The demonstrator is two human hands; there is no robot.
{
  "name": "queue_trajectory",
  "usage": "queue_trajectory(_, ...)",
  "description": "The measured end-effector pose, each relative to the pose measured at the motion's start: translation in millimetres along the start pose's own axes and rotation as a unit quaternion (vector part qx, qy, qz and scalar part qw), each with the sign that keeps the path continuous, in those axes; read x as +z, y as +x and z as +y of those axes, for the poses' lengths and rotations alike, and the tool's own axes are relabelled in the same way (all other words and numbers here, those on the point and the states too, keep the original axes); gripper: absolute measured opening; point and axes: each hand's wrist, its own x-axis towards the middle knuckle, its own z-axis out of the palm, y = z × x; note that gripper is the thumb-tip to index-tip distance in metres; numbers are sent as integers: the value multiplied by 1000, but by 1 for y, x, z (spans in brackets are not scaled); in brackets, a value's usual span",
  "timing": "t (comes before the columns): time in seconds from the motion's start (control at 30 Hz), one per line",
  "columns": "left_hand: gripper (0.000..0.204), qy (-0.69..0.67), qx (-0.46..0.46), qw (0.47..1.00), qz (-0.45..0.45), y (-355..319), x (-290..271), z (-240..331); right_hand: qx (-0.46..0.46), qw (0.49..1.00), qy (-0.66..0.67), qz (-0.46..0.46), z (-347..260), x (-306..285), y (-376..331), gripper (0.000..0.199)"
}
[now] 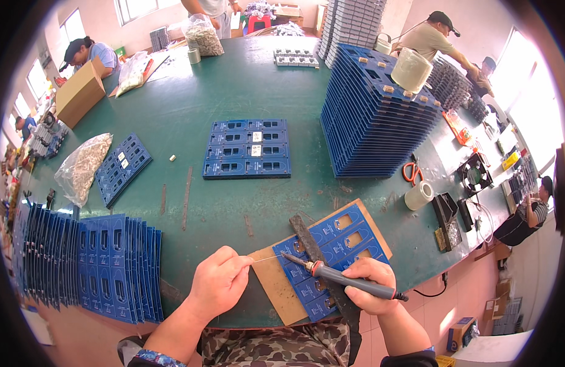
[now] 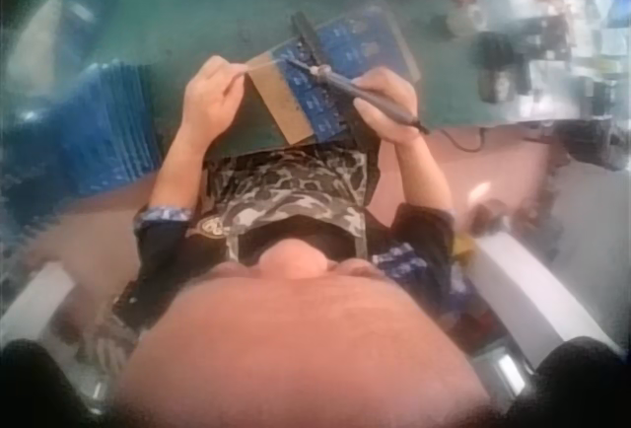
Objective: Solder electronic components onto an array of small blue circuit board fixtures on a factory workbench.
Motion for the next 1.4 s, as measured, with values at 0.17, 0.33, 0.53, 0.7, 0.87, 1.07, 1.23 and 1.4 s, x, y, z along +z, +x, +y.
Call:
queue_trajectory(0.17, 13, 4, 3, 1000, -1, 0, 2, 1, 12, 1000, -3, -2, -1, -1, -3, 22)
queue_trajectory(0.33, 12, 15, -13, 999, -26, 0, 1, 4, 4, 1000, 1, -1, -3, 0, -5, 22)
queue_trajectory(0.53, 12, 16, -7, 999, -27, 1, 2, 7, -1, 1000, 2, 3, -4, -1, -9, 22)
queue_trajectory(0.7, 13, 15, 13, 1000, -11, -7, -4, 13, 13, 999, 26, 38, -11, -14, -24, 22)
queue_trajectory(0.87, 16, -10, 24, 1000, -6, -11, 2, 17, 7, 998, 34, 52, -12, -19, -40, 23)
queue_trajectory(1.07, 12, 7, 24, 999, -25, -10, 9, 20, -4, 999, 10, 33, -6, -11, -39, 23)
queue_trajectory(1.23, 12, 14, 7, 999, -43, -10, 8, 21, -7, 1000, 3, 23, -7, -7, -35, 22)
queue_trajectory(1.4, 12, 17, 17, 999, -44, -10, 9, 20, -3, 1000, 4, 11, -7, -8, -35, 22)
